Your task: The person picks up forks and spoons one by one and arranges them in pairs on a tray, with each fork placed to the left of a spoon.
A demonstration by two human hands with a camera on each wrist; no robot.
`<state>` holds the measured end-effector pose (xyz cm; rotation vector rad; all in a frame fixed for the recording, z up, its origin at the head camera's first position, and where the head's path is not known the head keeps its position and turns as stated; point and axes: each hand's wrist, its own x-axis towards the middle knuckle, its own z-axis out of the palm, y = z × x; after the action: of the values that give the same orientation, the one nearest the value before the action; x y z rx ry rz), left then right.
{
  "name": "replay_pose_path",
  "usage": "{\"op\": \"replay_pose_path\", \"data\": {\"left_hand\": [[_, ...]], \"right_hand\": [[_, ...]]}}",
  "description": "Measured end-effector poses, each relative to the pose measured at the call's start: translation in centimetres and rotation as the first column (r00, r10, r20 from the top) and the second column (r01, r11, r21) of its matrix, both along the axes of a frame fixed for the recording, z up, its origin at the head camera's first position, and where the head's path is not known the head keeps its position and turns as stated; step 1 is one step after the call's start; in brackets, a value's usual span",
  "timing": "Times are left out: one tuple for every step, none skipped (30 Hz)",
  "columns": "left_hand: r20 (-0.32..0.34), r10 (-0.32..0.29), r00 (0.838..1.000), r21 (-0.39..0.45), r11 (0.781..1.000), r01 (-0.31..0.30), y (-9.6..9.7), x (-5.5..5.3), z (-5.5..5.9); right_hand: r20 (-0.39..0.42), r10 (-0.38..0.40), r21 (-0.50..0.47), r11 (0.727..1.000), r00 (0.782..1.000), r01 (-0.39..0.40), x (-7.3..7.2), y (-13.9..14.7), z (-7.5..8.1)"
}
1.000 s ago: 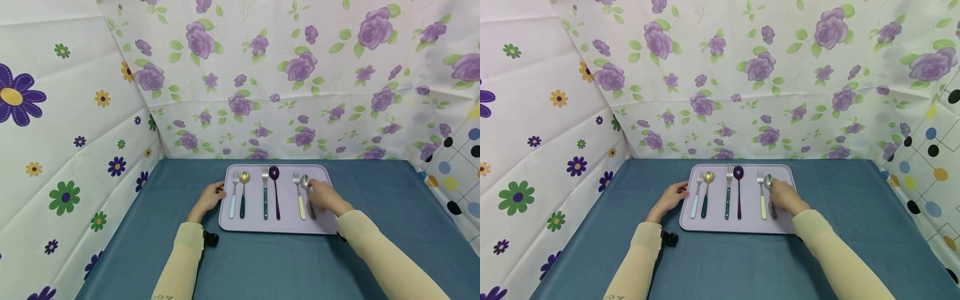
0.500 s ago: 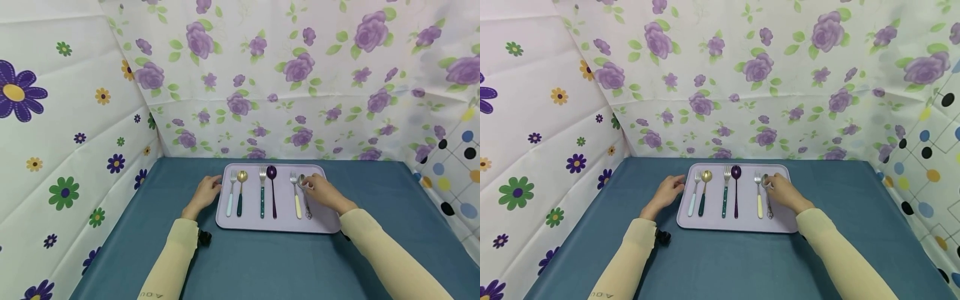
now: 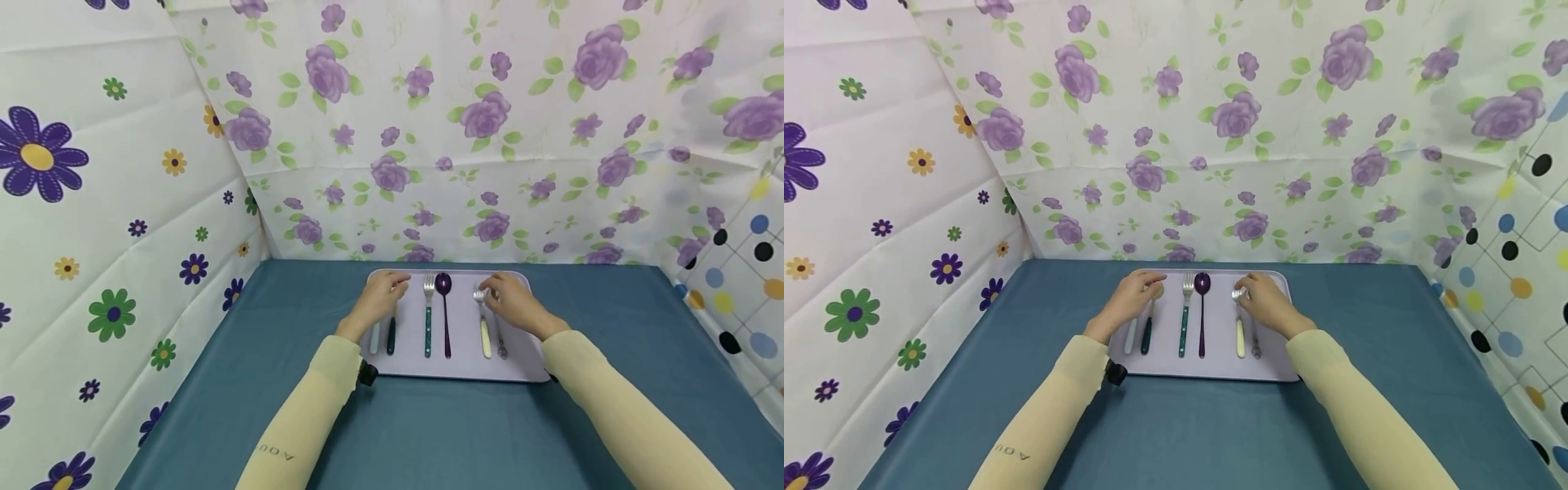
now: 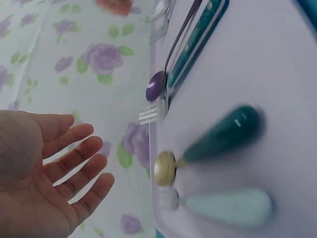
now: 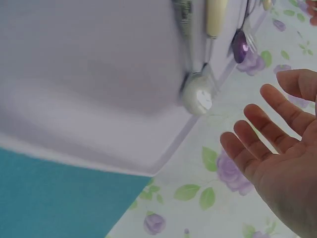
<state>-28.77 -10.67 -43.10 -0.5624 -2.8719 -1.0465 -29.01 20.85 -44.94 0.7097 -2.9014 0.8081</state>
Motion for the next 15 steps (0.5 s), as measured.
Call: {"op": "replay_pose_path", "data": {"left_hand": [[-0.001, -0.006, 1.000, -0.011, 1.000, 0.006, 0.5, -0.2, 0.1], [0.000, -0.008, 1.000, -0.023, 1.000, 0.008, 1.0, -0.4, 0.3], [-0.003, -0.009, 1.000, -0.037, 0.999, 0.009, 1.4, -0.6, 0.4], [-0.008, -0.012, 1.000, -0.049, 0.999, 0.011, 1.8, -0.8, 0.5], [-0.005, -0.014, 1.000, -0.056, 0.998, 0.014, 2.2, -0.9, 0.6], [-0.004, -0.017, 1.000, -0.063, 0.998, 0.016, 2.6, -1.1, 0.7], [-0.004, -0.020, 1.000, -0.069, 0.997, 0.019, 2.9, -1.3, 0.8], [-0.003, -0.022, 1.000, -0.076, 0.997, 0.021, 3.1, -1.4, 0.8], [-0.005, -0.022, 1.000, -0.082, 0.996, 0.022, 3.3, -1.5, 0.9], [-0.007, -0.022, 1.000, -0.090, 0.996, 0.022, 3.5, -1.6, 0.9], [-0.004, -0.023, 1.000, -0.101, 0.995, 0.022, 3.7, -1.7, 1.1], [-0.003, -0.024, 1.000, -0.114, 0.993, 0.023, 3.9, -1.8, 1.2], [0.000, -0.026, 1.000, -0.121, 0.992, 0.026, 4.0, -1.9, 1.4], [-0.001, -0.027, 1.000, -0.132, 0.991, 0.026, 4.2, -2.1, 1.6], [-0.007, -0.025, 1.000, -0.142, 0.990, 0.024, 4.4, -2.2, 1.7]], "right_hand": [[0.002, -0.005, 0.000, 1.000, 1.000, 0.005, -0.2, -0.2, 0.1], [0.006, -0.007, 0.002, 1.000, 1.000, 0.007, -0.3, -0.4, 0.3], [0.013, -0.014, 0.002, 1.000, 1.000, 0.014, -0.4, -0.7, 0.5], [0.021, -0.023, 0.002, 1.000, 1.000, 0.023, -0.6, -0.8, 0.7], [0.026, -0.029, 0.004, 1.000, 0.999, 0.029, -0.7, -1.0, 0.9], [0.029, -0.035, 0.006, 0.999, 0.999, 0.035, -0.8, -1.1, 1.0], [0.028, -0.037, 0.007, 0.999, 0.999, 0.037, -0.9, -1.2, 1.1], [0.028, -0.037, 0.009, 0.999, 0.999, 0.037, -1.0, -1.3, 1.2], [0.024, -0.037, 0.015, 0.999, 0.999, 0.037, -1.2, -1.3, 1.1], [0.018, -0.034, 0.020, 0.999, 0.999, 0.033, -1.4, -1.4, 1.1], [0.009, -0.028, 0.027, 0.999, 1.000, 0.028, -1.6, -1.5, 1.0], [-0.001, -0.025, 0.035, 0.999, 1.000, 0.025, -1.8, -1.5, 0.9], [-0.008, -0.024, 0.043, 0.999, 1.000, 0.025, -1.9, -1.6, 0.8], [-0.012, -0.026, 0.052, 0.998, 1.000, 0.027, -2.1, -1.7, 0.8], [-0.012, -0.025, 0.058, 0.998, 1.000, 0.026, -2.2, -1.8, 0.8]]}}
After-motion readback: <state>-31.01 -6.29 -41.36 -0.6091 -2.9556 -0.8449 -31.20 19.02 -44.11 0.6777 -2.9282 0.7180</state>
